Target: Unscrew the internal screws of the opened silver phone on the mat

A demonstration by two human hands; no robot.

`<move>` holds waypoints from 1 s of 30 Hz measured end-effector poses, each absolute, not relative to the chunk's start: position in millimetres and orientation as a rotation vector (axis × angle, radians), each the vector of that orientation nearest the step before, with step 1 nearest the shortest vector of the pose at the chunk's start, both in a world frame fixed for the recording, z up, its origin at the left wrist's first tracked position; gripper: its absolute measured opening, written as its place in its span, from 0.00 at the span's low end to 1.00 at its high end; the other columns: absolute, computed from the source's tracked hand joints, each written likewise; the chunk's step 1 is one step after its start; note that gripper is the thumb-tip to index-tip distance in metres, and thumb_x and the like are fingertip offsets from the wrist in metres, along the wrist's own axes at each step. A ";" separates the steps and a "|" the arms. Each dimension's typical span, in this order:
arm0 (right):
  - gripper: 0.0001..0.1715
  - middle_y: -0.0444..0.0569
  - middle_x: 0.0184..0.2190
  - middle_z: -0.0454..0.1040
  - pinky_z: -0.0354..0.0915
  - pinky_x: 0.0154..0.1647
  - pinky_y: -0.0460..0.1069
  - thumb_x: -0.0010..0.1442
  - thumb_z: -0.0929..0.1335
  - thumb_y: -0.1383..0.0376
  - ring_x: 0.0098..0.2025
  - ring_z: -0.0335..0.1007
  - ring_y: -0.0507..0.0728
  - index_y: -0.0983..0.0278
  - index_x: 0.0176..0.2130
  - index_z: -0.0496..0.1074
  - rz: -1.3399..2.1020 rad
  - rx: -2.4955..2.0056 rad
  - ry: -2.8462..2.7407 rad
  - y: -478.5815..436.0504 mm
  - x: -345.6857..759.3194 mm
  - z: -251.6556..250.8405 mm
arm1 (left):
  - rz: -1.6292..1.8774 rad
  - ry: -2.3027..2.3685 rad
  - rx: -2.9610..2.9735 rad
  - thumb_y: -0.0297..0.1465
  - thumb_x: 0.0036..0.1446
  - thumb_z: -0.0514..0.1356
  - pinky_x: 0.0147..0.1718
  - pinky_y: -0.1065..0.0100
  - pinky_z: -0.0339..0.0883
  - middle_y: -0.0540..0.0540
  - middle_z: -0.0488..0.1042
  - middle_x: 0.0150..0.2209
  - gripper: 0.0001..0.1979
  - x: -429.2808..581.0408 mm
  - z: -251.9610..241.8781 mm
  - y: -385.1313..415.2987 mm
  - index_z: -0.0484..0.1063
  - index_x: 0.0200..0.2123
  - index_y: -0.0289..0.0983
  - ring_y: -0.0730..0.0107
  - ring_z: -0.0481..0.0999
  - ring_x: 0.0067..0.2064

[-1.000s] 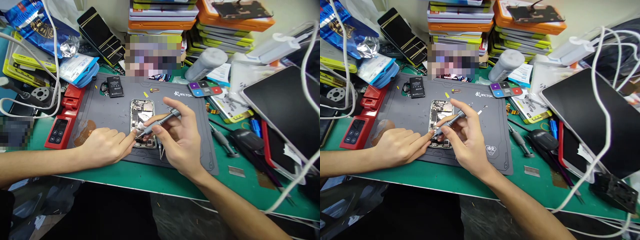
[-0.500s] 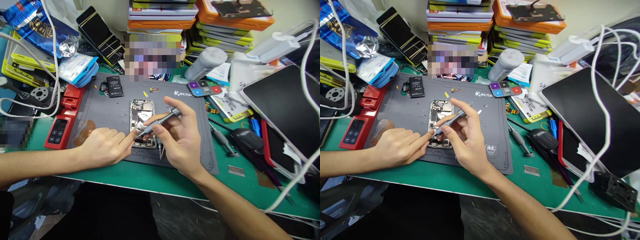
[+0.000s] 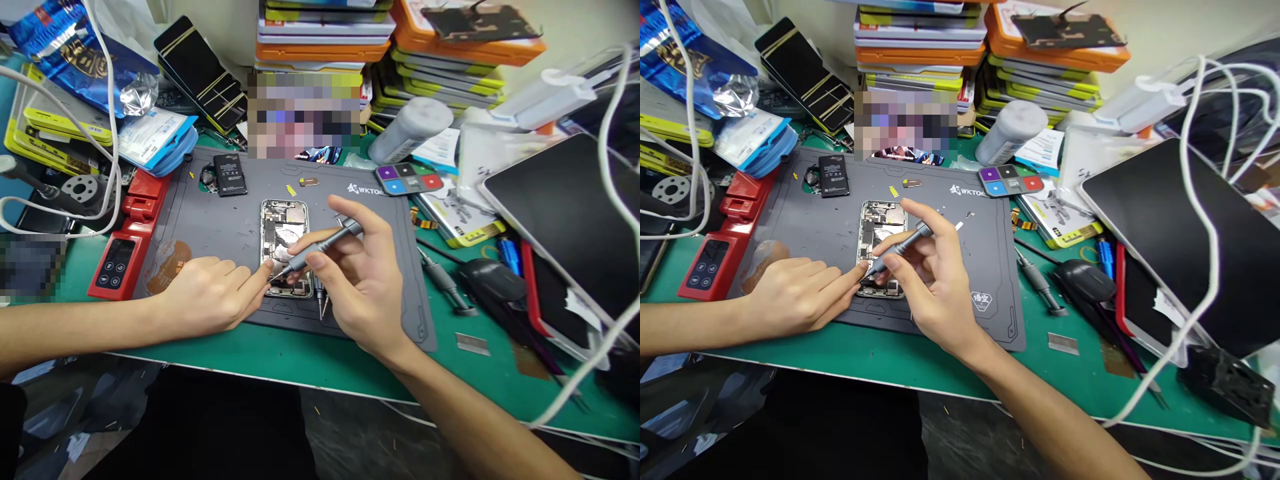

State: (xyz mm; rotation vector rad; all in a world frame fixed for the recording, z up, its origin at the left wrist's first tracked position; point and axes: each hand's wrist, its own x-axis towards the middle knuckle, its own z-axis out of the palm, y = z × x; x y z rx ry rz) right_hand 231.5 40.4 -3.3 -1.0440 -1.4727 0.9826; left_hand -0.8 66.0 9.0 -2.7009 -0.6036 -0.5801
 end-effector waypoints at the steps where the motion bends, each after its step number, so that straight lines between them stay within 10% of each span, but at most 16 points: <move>1: 0.30 0.49 0.50 0.83 0.87 0.36 0.59 0.74 0.69 0.56 0.35 0.83 0.57 0.46 0.70 0.59 0.982 -1.043 -1.474 40.4 231.5 -3.1 | -0.575 -0.603 -2.700 0.29 0.73 0.59 0.21 0.64 0.61 0.52 0.75 0.23 0.13 -0.7 9.2 66.0 0.80 0.51 0.28 0.69 0.75 0.23; 30: 0.28 0.46 0.44 0.83 0.86 0.33 0.56 0.73 0.70 0.60 0.30 0.80 0.54 0.50 0.67 0.61 1.029 -1.004 -1.432 41.7 229.8 0.3 | -0.562 -0.595 -2.702 0.30 0.75 0.57 0.20 0.64 0.61 0.53 0.74 0.23 0.13 -0.9 8.2 65.8 0.79 0.52 0.29 0.69 0.74 0.22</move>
